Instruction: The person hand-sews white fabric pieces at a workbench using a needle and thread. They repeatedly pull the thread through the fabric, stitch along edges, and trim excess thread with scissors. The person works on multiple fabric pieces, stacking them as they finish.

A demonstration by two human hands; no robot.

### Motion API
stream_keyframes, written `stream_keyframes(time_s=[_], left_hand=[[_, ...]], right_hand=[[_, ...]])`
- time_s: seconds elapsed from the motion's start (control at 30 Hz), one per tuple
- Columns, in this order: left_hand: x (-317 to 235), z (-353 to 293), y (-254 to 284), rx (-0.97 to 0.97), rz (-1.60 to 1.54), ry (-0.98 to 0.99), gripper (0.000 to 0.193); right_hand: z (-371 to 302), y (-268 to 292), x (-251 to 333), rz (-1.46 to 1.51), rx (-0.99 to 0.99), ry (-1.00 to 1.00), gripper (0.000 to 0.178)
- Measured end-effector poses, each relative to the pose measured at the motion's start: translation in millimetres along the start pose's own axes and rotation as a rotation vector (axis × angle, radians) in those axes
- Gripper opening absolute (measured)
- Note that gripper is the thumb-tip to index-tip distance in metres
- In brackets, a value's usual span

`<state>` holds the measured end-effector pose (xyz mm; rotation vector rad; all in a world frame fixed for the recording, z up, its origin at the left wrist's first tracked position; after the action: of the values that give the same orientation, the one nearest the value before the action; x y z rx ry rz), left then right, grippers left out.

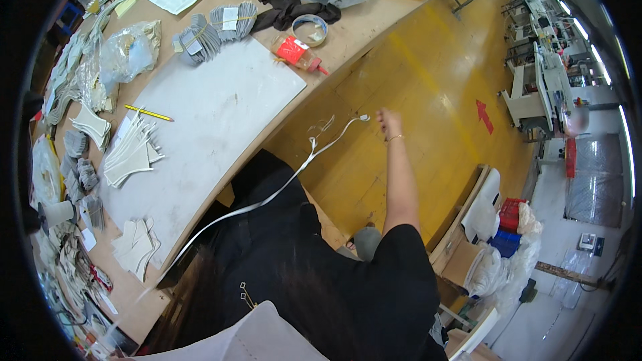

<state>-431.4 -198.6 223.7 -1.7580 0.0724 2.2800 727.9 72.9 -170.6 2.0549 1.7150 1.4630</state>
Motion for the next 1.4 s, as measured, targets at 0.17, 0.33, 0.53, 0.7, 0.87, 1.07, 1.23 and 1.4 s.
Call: stream_keyframes(time_s=[0.17, 0.33, 0.53, 0.7, 0.87, 1.07, 1.23, 1.4], left_hand=[[-13.2, 21.1, 3.7, 0.012, 0.004, -0.010, 0.034], [-69.6, 63.4, 10.9, 0.031, 0.033, -0.029, 0.034], [-105.0, 60.1, 10.2, 0.010, 0.017, -0.031, 0.034], [-116.9, 53.2, 12.7, -0.009, 0.035, -0.066, 0.031], [-124.7, 68.1, 31.7, -0.009, 0.045, -0.075, 0.029], [-135.6, 106.8, 71.0, 0.016, 0.005, -0.042, 0.031], [-148.9, 127.2, 98.7, 0.035, 0.020, 0.020, 0.032], [-154.8, 102.1, 82.3, 0.085, -0.041, -0.042, 0.032]], right_hand=[[33.7, 51.0, -5.5, -0.045, -0.155, 0.049, 0.026], [-8.2, -35.9, 8.2, -0.203, 0.325, 0.116, 0.025], [-105.7, -171.0, 13.6, -0.596, 0.712, 0.346, 0.026], [-156.6, -232.8, -5.7, -0.819, 0.830, 0.502, 0.027], [-165.5, -249.9, 3.0, -0.660, 0.739, 0.732, 0.027], [-173.6, -253.2, 9.9, -0.642, 0.751, 0.795, 0.024], [-217.5, -253.0, 37.6, -0.561, 0.765, 0.921, 0.020], [-279.4, -264.2, 65.8, -0.660, 0.875, 1.158, 0.022]])
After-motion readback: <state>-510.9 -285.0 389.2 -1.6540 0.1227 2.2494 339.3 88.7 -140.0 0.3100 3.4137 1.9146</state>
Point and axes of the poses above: each hand's wrist, its own z-axis towards the middle knuckle, its own y-axis out of the back of the hand, x = y × z, the point moved 8 cm from there along z, towards the middle knuckle, and after that the axes turned 10 degrees about -z, right-handed, at the moved point
